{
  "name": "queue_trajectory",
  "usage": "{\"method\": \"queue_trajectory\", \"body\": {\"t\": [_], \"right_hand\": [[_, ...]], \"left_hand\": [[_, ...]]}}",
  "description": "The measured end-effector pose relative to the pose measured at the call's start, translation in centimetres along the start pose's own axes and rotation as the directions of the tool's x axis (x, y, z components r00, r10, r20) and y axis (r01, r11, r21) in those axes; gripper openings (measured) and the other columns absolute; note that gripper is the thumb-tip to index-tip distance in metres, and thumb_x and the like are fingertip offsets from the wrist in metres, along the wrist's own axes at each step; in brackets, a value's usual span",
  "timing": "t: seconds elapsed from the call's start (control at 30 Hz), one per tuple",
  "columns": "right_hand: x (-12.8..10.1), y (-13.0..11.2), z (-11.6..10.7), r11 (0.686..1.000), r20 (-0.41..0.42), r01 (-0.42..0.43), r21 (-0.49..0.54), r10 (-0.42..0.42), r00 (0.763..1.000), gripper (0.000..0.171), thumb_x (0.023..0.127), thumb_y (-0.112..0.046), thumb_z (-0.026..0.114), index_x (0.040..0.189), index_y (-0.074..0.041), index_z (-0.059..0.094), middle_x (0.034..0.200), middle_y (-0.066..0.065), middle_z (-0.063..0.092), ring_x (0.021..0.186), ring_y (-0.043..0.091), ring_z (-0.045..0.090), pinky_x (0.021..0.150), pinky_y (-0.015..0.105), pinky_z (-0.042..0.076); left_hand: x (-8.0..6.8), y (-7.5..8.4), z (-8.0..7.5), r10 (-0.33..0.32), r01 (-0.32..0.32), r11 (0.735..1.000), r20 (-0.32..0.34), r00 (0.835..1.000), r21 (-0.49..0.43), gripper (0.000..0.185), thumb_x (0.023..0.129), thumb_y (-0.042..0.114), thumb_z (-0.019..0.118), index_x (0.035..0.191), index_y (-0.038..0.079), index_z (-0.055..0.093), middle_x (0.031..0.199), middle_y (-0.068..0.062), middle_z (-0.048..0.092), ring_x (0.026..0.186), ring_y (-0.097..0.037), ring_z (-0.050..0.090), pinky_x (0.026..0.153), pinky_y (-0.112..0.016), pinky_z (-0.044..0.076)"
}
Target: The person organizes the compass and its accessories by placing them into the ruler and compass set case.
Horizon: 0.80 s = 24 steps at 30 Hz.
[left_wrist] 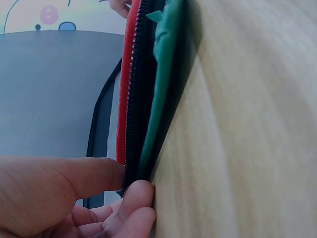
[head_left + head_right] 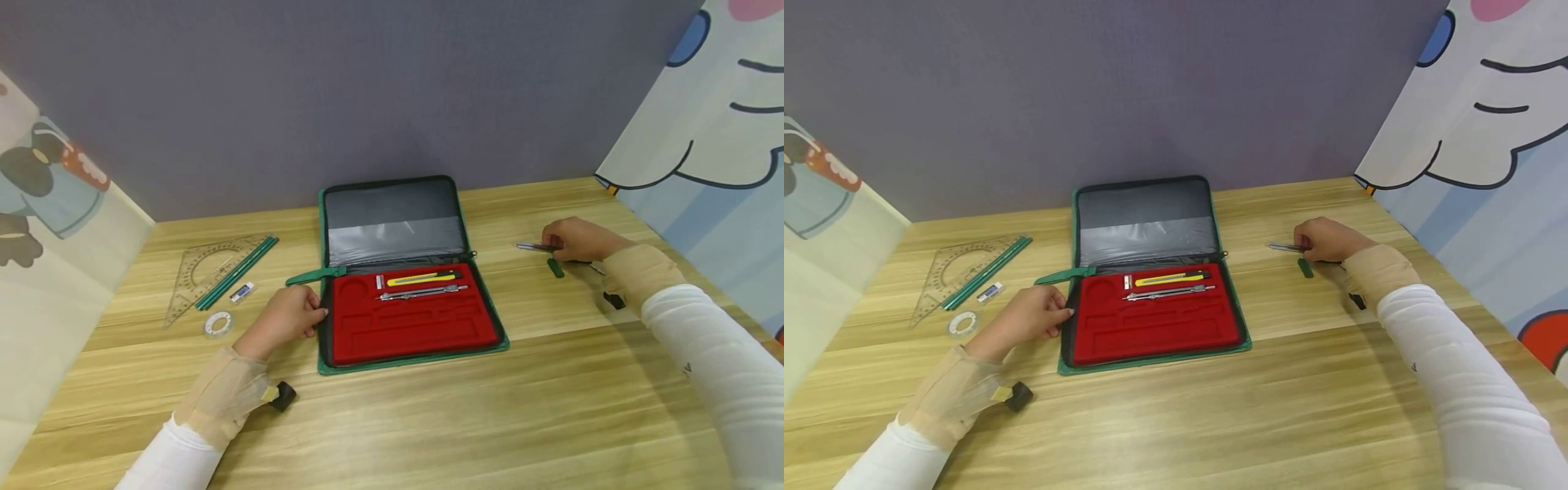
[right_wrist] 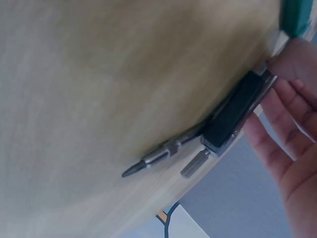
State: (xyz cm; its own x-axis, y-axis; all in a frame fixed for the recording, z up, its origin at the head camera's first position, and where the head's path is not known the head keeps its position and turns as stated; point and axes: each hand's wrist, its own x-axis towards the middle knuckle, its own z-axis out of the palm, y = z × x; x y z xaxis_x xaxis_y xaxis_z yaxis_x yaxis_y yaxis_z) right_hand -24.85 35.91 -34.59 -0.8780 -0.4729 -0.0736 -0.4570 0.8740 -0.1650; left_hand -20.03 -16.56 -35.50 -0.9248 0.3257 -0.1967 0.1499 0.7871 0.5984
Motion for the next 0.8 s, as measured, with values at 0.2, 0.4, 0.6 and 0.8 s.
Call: {"method": "queue_trajectory", "body": {"t": [0.2,0.4,0.6,0.8], "right_hand": [[0.1,-0.1,0.2,0.999,-0.038,0.019,-0.044,-0.020,0.999,0.015,0.072,0.002,0.068,0.080,-0.009,0.060,0.072,-0.002,0.054,0.063,0.011,0.046,0.057,0.030,0.040],[0.1,-0.5,0.0,0.997,-0.096,0.031,-0.068,-0.038,0.995,0.017,0.071,0.003,0.069,0.079,-0.009,0.060,0.072,-0.002,0.052,0.062,0.011,0.044,0.057,0.030,0.039],[0.3,-2.3,-0.8,0.995,-0.088,0.072,-0.063,-0.077,0.993,0.018,0.072,-0.001,0.074,0.078,-0.010,0.060,0.070,-0.004,0.050,0.061,0.010,0.041,0.057,0.029,0.036],[0.9,-4.9,-1.1,0.992,-0.066,0.122,-0.040,-0.124,0.990,0.015,0.075,-0.003,0.073,0.079,-0.010,0.060,0.072,-0.004,0.052,0.064,0.009,0.041,0.059,0.029,0.038]], "left_hand": [[0.0,0.0,0.0,0.003,-0.003,1.000,0.002,1.000,-0.013,0.013,0.089,0.010,0.062,0.082,0.001,0.056,0.062,-0.006,0.057,0.049,-0.011,0.056,0.049,-0.024,0.048],[0.0,0.1,0.0,0.011,-0.011,1.000,0.000,1.000,-0.010,0.013,0.089,0.010,0.062,0.082,0.001,0.056,0.062,-0.006,0.057,0.049,-0.011,0.056,0.049,-0.024,0.048],[-0.1,0.1,0.0,0.008,-0.008,1.000,-0.002,1.000,-0.004,0.013,0.089,0.010,0.062,0.081,0.001,0.056,0.062,-0.006,0.057,0.049,-0.011,0.056,0.049,-0.025,0.048],[-0.1,0.2,0.0,0.005,-0.005,1.000,-0.001,1.000,-0.004,0.013,0.089,0.010,0.062,0.082,0.001,0.056,0.064,-0.006,0.057,0.049,-0.010,0.056,0.049,-0.024,0.048]]}}
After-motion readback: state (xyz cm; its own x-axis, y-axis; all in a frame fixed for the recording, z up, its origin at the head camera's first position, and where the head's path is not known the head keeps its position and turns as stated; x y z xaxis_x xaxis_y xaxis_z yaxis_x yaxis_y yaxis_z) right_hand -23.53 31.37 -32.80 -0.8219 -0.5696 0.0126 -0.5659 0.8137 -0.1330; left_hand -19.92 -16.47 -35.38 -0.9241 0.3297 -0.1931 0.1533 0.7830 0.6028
